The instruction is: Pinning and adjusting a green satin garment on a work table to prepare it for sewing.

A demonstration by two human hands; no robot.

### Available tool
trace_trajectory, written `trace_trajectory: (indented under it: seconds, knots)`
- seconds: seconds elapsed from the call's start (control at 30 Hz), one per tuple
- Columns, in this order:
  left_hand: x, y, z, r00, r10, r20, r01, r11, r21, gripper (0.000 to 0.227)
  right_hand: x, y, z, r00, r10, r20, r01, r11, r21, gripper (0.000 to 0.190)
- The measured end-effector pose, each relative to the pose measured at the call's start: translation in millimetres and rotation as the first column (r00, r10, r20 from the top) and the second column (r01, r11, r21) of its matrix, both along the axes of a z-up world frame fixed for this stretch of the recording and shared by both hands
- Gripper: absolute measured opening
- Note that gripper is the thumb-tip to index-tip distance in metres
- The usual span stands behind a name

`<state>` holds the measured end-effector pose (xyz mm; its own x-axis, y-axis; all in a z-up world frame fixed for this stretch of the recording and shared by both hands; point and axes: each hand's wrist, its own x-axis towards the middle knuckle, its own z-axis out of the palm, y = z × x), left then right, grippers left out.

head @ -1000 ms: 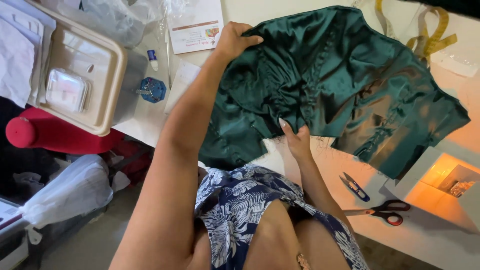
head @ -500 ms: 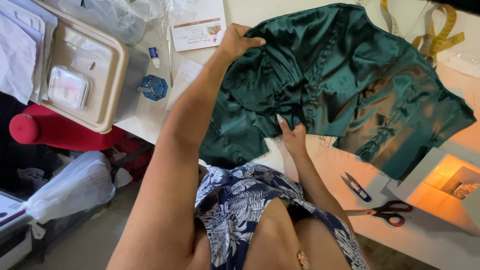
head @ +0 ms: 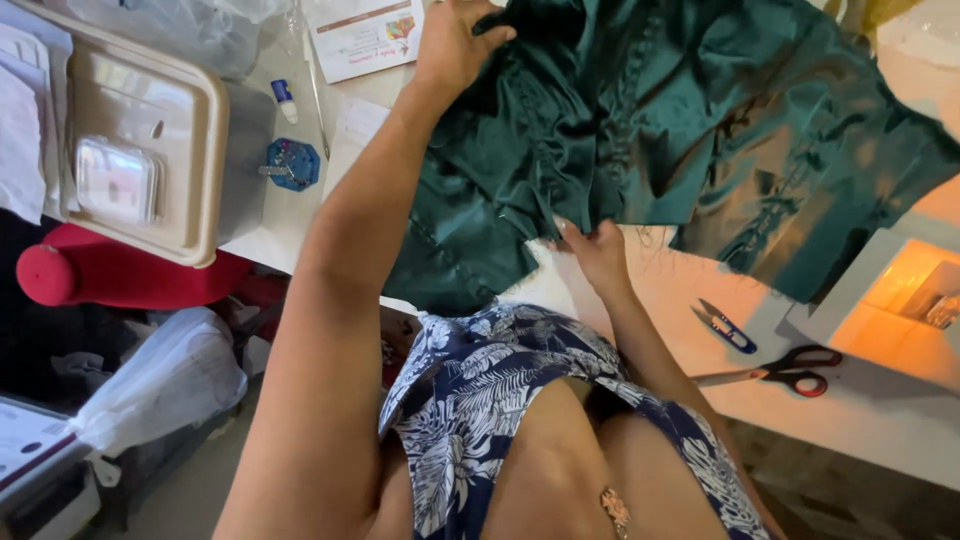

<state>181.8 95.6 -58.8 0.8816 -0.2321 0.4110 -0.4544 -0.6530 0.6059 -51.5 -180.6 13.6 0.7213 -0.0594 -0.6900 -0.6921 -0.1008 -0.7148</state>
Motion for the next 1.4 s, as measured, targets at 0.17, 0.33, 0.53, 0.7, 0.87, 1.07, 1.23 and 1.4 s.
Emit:
trace_trajectory:
  seconds: [0.17,0.33,0.53,0.7,0.87,1.07,1.23,1.4]
  knots:
    - [-16.7,-10.2,28.0,0.987,0.138,-0.078,-0.136,0.99,0.038,0.025,20.7,3.1,-3.3,0.994,0.105,0.032,-0.098,0.98,-0.171,0.035]
    - [-29.0,-13.2,44.5,0.99,0.137,0.043,-0.139,0.989,0.057,0.023,32.0,-18.0,-27.9,0.977,0.213,-0.026,-0.2,0.86,-0.469,0.058]
    - [-20.4,-3.1,42.5,0.937,0.3,-0.179,-0.284,0.953,0.109,0.035,51.9,-12.8,-11.4,0.97,0.213,-0.114,-0.238,0.928,-0.287,0.051]
    - [-65.8,-37.9,116.2,0.99,0.133,0.04,-0.139,0.958,0.252,0.049,51.8,-8.9,-13.0,0.985,0.162,-0.053,-0.17,0.952,-0.254,0.071]
    - [-164.4,-83.6,50.2,0.91,-0.383,0.159,0.338,0.907,0.25,0.051,49.8,-11.2,-24.4,0.941,0.261,0.216,-0.221,0.956,-0.192,0.043]
    - [-172.0,-83.7,70.0,0.974,-0.227,-0.01,0.224,0.951,0.212,0.088,65.2,-3.1,27.0,0.927,0.258,0.271,-0.233,0.965,-0.122,0.048]
    - [-166.6,-82.2,39.5,0.988,-0.13,-0.08,0.143,0.973,0.179,0.088,68.7,6.1,-7.4,0.871,0.38,0.312,-0.317,0.919,-0.234,0.059]
    - [-163.9,-86.6,20.6,0.995,-0.099,-0.001,0.099,0.989,0.112,0.069,72.2,3.6,-51.6,0.829,0.462,0.315,-0.347,0.867,-0.358,0.072]
